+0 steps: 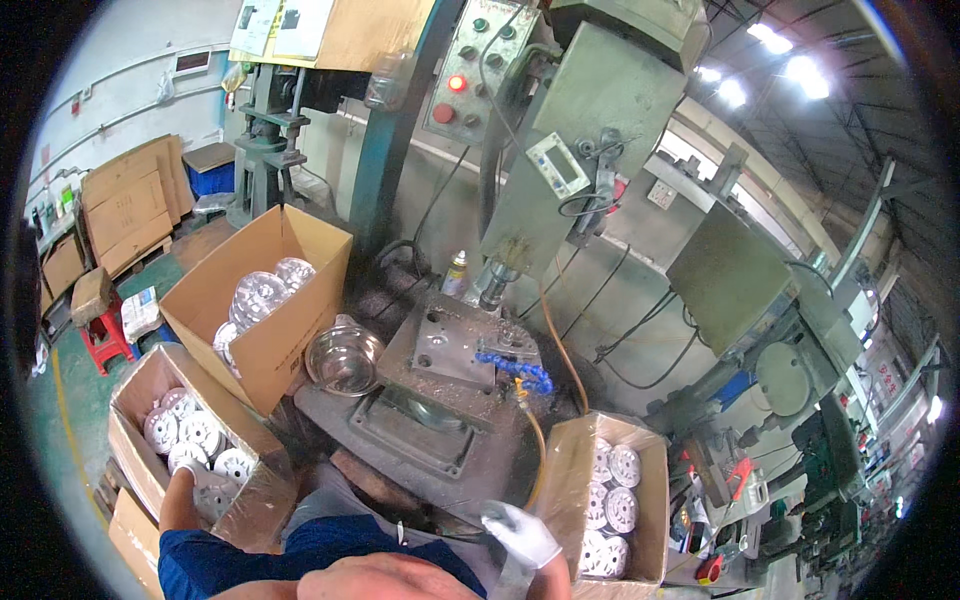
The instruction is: The person places circular metal housings onto an industrial press by hand for manufacturing processing.
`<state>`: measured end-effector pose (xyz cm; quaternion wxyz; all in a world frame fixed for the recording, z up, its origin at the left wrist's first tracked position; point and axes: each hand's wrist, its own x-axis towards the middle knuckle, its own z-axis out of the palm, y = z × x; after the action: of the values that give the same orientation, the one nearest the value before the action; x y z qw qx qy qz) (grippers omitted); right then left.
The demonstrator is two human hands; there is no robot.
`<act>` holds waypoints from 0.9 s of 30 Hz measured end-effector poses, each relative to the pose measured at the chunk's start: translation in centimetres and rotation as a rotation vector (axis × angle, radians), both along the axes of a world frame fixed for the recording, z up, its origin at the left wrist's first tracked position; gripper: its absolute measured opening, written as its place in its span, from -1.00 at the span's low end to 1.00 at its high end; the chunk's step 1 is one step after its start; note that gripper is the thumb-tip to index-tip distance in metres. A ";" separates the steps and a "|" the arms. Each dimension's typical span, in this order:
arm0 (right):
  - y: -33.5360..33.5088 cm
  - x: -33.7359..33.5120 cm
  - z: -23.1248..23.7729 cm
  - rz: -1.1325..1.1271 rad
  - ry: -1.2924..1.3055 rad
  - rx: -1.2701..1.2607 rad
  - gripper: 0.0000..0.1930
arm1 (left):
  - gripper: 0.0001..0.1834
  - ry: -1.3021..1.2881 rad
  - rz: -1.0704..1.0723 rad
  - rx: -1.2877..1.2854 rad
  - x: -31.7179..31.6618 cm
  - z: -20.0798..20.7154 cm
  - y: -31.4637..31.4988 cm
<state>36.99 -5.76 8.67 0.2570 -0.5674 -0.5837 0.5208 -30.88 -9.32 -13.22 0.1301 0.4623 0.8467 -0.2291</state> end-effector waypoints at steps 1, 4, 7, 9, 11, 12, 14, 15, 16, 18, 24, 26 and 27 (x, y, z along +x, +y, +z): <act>0.1 -0.1 0.2 0.004 -0.006 0.004 -0.57 | -0.39 -0.030 0.055 0.053 -0.9 -1.0 -0.6; 0.1 -0.2 0.7 0.033 -0.022 0.017 -0.56 | -0.43 0.005 0.011 0.085 -2.9 -5.1 -0.9; -0.1 -0.3 1.1 0.015 0.007 0.004 -0.56 | -0.46 0.041 -0.104 0.140 -3.5 -6.1 -0.8; 0.2 0.0 0.7 0.035 0.014 0.016 -0.56 | -0.55 -0.017 -0.005 0.199 -4.8 -7.5 -1.2; 0.3 -0.1 0.7 0.035 0.012 0.016 -0.56 | -0.60 -0.175 -0.018 0.265 -5.1 -6.7 -2.2; 0.3 -0.1 0.7 0.033 0.008 0.019 -0.56 | -0.64 -0.335 -0.032 0.335 -5.4 -6.3 -3.0; 0.2 -0.2 0.8 0.027 0.028 0.028 -0.56 | -0.72 -0.663 -0.075 0.475 -4.2 -2.2 -3.7; 0.0 -0.3 0.7 0.008 0.044 0.043 -0.57 | -0.75 -0.754 0.246 0.437 -0.5 5.2 -3.0; 0.1 -0.3 0.7 0.021 0.049 0.039 -0.57 | -0.75 -0.825 0.356 0.483 -1.4 5.4 -4.2; 0.2 -0.3 0.5 0.039 0.002 0.039 -0.57 | -0.75 -0.901 0.427 0.623 -2.6 6.5 -6.2; 0.4 -2.5 2.2 0.073 -0.031 0.008 -0.58 | -0.56 -1.239 0.215 0.935 4.3 21.8 -3.2; 0.9 -3.2 1.4 0.130 -0.054 0.059 -0.58 | -0.57 -1.181 0.180 0.945 8.2 25.6 -1.6; 1.1 -3.5 1.1 0.178 -0.071 0.108 -0.59 | -0.62 -1.076 0.011 0.923 7.8 24.7 -0.3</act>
<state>33.52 -4.63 9.79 0.2194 -0.5166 -0.6678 0.4889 -23.03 -9.62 11.51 0.3223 0.5148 0.6780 0.4141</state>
